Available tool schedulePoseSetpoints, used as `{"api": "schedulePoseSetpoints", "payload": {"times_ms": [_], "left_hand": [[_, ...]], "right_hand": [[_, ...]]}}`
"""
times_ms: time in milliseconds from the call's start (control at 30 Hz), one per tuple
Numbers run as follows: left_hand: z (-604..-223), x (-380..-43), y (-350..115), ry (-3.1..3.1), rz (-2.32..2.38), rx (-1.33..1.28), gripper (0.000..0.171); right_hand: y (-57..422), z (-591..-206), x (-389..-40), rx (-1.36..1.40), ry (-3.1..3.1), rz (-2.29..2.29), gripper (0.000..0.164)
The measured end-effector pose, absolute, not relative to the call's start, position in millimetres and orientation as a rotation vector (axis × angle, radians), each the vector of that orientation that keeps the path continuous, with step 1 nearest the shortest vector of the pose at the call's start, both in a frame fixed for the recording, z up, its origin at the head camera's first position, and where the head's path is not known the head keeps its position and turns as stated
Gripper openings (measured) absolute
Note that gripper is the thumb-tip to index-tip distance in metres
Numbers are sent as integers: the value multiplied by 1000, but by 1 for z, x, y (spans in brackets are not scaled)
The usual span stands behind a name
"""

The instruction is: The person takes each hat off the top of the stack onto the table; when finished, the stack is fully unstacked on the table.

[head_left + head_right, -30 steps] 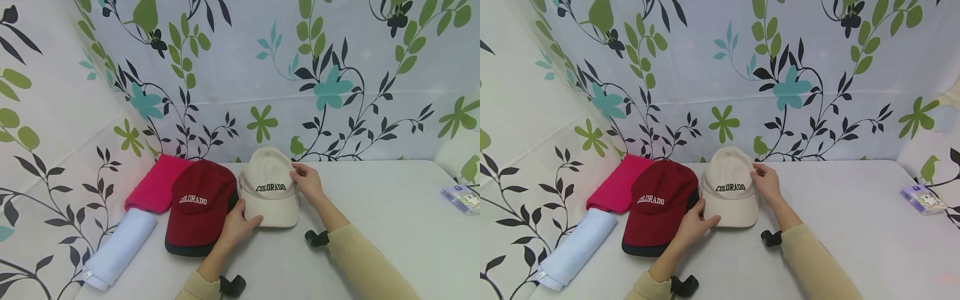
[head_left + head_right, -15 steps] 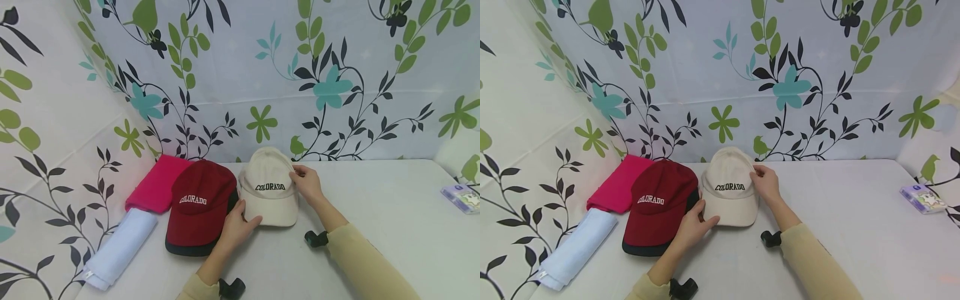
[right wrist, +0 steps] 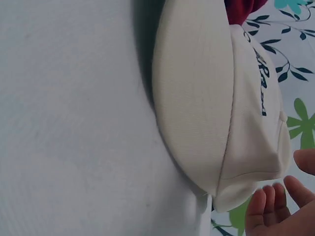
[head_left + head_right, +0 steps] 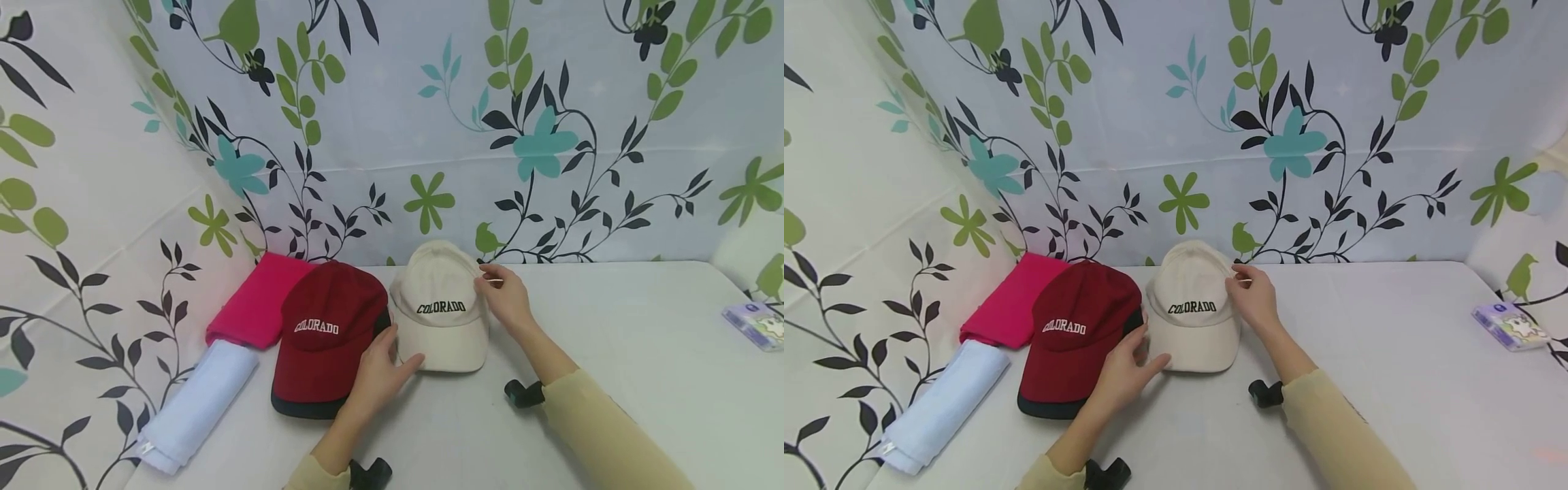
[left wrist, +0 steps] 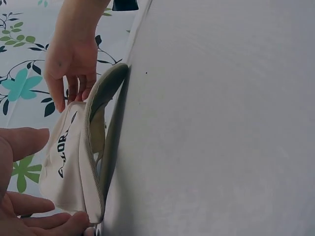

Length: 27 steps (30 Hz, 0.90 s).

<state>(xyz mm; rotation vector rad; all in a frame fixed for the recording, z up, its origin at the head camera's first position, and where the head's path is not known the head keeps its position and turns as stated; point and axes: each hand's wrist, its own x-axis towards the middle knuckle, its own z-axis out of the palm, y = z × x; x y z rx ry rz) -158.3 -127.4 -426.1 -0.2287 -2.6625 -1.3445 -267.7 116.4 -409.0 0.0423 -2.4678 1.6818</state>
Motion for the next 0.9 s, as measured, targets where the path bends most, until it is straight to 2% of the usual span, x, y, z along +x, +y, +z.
{"api": "schedulePoseSetpoints", "payload": {"times_ms": [433,900], "left_hand": [[-421,-149,-144,-2430,-1481,-347,66],[-417,-139,-167,-2264,-1395,-487,71]], "right_hand": [[103,-403,-241,583,-2442,1174,62],[87,-402,-213,903,-2576,772,84]]}}
